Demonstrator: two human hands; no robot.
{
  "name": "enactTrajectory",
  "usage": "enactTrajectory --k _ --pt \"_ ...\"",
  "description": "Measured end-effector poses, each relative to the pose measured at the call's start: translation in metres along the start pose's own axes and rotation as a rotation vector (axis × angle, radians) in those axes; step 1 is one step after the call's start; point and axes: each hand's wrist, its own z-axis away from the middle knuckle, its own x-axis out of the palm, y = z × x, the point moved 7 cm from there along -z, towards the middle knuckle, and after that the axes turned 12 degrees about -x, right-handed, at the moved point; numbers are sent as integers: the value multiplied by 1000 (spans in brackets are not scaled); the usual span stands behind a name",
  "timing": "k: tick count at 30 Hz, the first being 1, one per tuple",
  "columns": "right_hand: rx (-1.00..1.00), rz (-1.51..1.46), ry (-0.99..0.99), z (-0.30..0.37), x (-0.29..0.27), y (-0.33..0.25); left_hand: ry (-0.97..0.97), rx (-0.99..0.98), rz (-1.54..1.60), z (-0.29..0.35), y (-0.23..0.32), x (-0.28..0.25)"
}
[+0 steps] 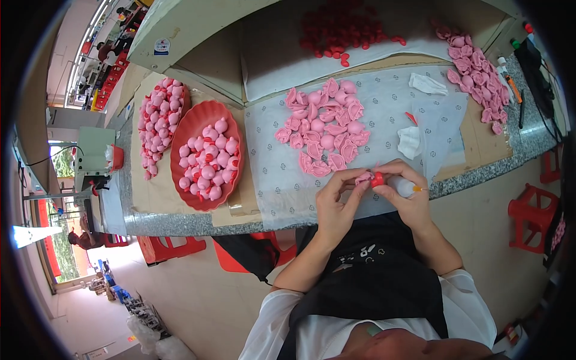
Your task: Gluing and assembling small pink toy components at a factory workbench.
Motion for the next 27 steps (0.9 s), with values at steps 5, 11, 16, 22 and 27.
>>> enactTrajectory --k 5,11,16,22,27 --pt "-48 23 30 0 5 -2 2 124 -154 5 14 -5" --pt "-55 240 19 5 11 -6 61 147 -201 7 11 -8" --pt "114 -118 89 12 16 15 173 480 -419 20 34 -6" --pt "74 11 57 3 24 8 -3 315 -371 7 29 -19" --pt "259 -29 -82 4 28 23 -68 293 -460 0 28 -16"
